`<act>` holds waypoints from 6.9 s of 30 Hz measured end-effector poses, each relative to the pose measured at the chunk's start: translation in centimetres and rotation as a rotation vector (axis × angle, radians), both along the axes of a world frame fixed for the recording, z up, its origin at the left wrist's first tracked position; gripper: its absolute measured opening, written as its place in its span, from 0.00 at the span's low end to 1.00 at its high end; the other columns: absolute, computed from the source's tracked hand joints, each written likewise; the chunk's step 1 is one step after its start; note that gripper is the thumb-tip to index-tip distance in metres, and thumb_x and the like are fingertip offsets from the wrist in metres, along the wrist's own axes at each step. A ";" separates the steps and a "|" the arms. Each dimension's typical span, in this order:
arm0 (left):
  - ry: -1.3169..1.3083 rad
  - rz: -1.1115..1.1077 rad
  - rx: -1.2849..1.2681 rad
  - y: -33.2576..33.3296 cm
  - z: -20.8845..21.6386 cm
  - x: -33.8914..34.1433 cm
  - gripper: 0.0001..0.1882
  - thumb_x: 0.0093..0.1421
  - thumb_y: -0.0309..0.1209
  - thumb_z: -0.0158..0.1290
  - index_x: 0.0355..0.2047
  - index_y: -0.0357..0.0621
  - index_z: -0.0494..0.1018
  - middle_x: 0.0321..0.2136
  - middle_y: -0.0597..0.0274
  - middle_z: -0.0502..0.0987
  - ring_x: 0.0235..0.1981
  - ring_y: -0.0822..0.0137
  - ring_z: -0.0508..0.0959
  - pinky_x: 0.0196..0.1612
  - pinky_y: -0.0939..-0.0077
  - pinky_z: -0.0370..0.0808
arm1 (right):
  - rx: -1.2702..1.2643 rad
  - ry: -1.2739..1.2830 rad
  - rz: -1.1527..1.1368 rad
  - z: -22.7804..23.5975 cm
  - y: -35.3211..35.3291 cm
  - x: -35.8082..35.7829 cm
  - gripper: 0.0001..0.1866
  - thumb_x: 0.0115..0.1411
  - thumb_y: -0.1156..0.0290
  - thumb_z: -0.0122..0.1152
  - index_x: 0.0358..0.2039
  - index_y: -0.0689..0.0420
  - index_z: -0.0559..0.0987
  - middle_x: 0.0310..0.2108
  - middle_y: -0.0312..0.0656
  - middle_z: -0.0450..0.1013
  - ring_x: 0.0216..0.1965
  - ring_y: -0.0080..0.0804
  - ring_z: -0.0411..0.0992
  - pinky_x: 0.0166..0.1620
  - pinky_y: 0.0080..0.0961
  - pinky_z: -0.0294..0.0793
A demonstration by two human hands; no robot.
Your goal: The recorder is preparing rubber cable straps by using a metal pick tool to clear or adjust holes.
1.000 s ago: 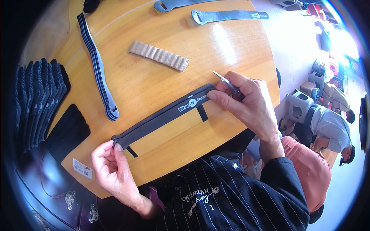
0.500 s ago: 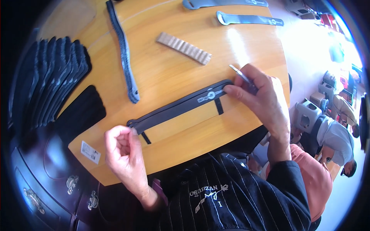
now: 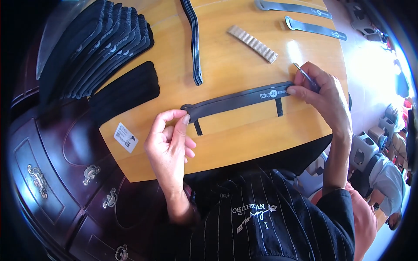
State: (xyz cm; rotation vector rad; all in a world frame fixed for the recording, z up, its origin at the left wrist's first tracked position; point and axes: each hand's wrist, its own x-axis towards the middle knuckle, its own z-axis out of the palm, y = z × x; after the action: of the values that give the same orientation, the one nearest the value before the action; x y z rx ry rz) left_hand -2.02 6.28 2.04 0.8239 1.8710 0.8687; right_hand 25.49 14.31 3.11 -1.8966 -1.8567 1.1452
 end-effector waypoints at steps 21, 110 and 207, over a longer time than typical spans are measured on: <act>0.903 -0.906 0.282 -2.5 -2.5 2.9 0.31 0.66 0.52 0.41 0.64 0.48 0.60 0.66 0.42 0.50 0.66 0.40 0.50 0.65 0.45 0.51 | 0.254 -0.012 0.427 -1.4 -0.4 -3.2 0.16 0.54 0.53 0.63 0.30 0.54 0.76 0.21 0.42 0.73 0.26 0.42 0.74 0.29 0.33 0.72; 0.216 -0.014 0.399 -2.1 -2.4 0.1 0.10 0.55 0.15 0.59 0.38 0.34 0.75 0.24 0.67 0.75 0.23 0.83 0.72 0.25 0.91 0.67 | -0.039 0.251 -0.194 0.2 -4.4 0.1 0.09 0.58 0.71 0.64 0.30 0.62 0.74 0.22 0.31 0.69 0.26 0.15 0.62 0.33 0.14 0.61; -0.050 0.042 -0.077 -0.1 0.7 0.7 0.06 0.62 0.26 0.54 0.38 0.37 0.72 0.11 0.66 0.70 0.09 0.82 0.64 0.14 0.88 0.57 | -0.026 0.205 -0.057 -0.9 -0.9 0.3 0.08 0.54 0.71 0.68 0.27 0.59 0.76 0.17 0.31 0.68 0.19 0.14 0.66 0.24 0.14 0.63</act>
State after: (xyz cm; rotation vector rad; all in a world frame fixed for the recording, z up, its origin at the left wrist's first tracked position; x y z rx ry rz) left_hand -1.30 6.19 2.75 0.7124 1.8714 0.8304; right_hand 25.81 13.40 2.22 -1.7596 -1.6764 1.2972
